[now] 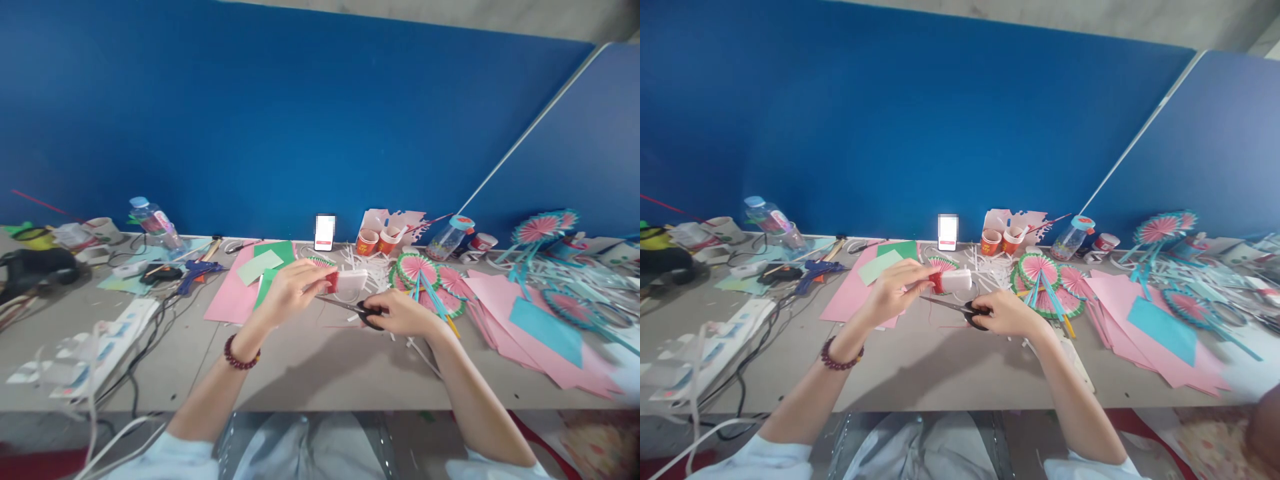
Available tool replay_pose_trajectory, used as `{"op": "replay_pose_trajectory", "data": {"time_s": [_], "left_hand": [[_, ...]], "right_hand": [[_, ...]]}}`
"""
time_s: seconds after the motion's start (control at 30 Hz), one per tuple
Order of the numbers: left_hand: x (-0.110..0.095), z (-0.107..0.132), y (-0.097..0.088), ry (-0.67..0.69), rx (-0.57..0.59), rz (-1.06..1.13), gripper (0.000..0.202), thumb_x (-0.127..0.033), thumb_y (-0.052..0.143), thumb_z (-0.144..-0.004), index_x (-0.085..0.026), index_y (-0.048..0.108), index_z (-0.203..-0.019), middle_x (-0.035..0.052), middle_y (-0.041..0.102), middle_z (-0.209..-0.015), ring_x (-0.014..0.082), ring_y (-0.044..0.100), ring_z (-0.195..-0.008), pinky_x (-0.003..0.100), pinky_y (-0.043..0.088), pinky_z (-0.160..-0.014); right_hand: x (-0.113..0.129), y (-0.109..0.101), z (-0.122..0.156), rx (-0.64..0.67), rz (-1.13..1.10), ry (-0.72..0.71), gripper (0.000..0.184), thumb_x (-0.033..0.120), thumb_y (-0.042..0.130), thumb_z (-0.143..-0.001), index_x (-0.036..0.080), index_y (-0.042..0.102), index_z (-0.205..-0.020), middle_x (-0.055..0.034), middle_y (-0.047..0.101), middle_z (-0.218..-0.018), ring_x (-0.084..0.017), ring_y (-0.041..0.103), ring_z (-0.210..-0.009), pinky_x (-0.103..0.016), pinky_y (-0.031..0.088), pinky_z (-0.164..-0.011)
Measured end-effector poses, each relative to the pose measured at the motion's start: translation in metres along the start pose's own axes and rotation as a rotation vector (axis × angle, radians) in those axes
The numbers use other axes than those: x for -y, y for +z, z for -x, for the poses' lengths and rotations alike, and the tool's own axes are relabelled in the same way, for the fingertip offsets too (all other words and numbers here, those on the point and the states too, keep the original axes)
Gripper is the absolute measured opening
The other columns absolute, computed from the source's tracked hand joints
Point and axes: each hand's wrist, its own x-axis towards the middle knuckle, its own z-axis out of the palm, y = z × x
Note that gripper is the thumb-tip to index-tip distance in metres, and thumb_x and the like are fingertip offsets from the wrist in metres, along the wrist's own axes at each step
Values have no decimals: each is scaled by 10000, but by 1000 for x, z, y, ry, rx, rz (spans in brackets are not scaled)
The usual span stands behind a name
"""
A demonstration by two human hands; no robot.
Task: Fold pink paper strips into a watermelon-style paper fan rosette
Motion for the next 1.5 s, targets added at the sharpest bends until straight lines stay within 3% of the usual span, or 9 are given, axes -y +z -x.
{"op": "replay_pose_trajectory", "data": {"time_s": [0.23,0.43,0.73,0.83,1.0,1.1,1.17,1.37,1.5], "left_hand": [[4,2,-5,-151,-59,23,274,-193,580,-857,-229,645,-1121,45,713,-931,153,604,-837,315,509,-743],[14,6,-4,-582,-218,198,291,-318,627,-803,-194,681,-1061,73,707,-1017,192,654,-886,315,540,-772],[88,48,-2,-1082,-337,398,395,-336,674,-694,-108,645,-1014,131,692,-979,205,652,-794,266,504,-620],[108,72,-4,-1156,-402,147,352,-319,623,-736,-122,636,-1027,122,680,-993,204,639,-801,261,481,-620],[122,100,-4,-1120,-106,-357,207,-214,510,-801,-154,651,-940,116,677,-954,250,615,-861,320,452,-705],[115,100,2,-1062,51,-552,226,-144,509,-773,-155,665,-937,150,658,-1024,305,590,-960,381,443,-778],[100,91,9,-936,-31,-569,264,-138,522,-767,-157,663,-990,159,623,-1147,326,534,-1085,427,412,-889],[23,51,30,-728,20,350,261,-375,555,-833,-209,699,-974,68,705,-1044,221,606,-1040,339,446,-923],[-2,44,41,-908,-92,399,248,-406,647,-750,-193,727,-849,64,735,-891,223,649,-870,337,481,-822]], "right_hand": [[-1,7,2,23,-7,-24,158,221,500,-787,199,632,-702,20,605,-621,-102,477,-560,-225,280,-541],[-7,7,6,25,-57,5,158,216,500,-785,193,642,-719,23,602,-612,-99,474,-552,-218,296,-537],[-19,9,11,-45,-221,59,188,245,486,-796,168,573,-649,39,499,-569,-89,407,-547,-216,282,-513],[-23,11,11,-83,-227,59,224,272,490,-799,171,496,-599,50,426,-549,-85,364,-542,-215,264,-505],[-27,11,7,-88,-241,81,192,278,493,-798,170,531,-644,50,432,-563,-86,376,-550,-212,276,-505],[-25,10,2,-88,-248,80,186,288,502,-797,167,561,-669,46,455,-572,-86,390,-547,-210,289,-509],[-21,10,-2,-91,-243,80,199,296,508,-797,166,564,-657,47,455,-560,-84,386,-535,-210,287,-506],[-18,17,-11,-85,-263,95,200,285,501,-803,175,662,-759,29,556,-589,-87,447,-527,-205,296,-500],[-21,25,-16,-79,-265,81,209,291,502,-810,191,683,-782,32,575,-592,-89,469,-529,-203,299,-495]]}}
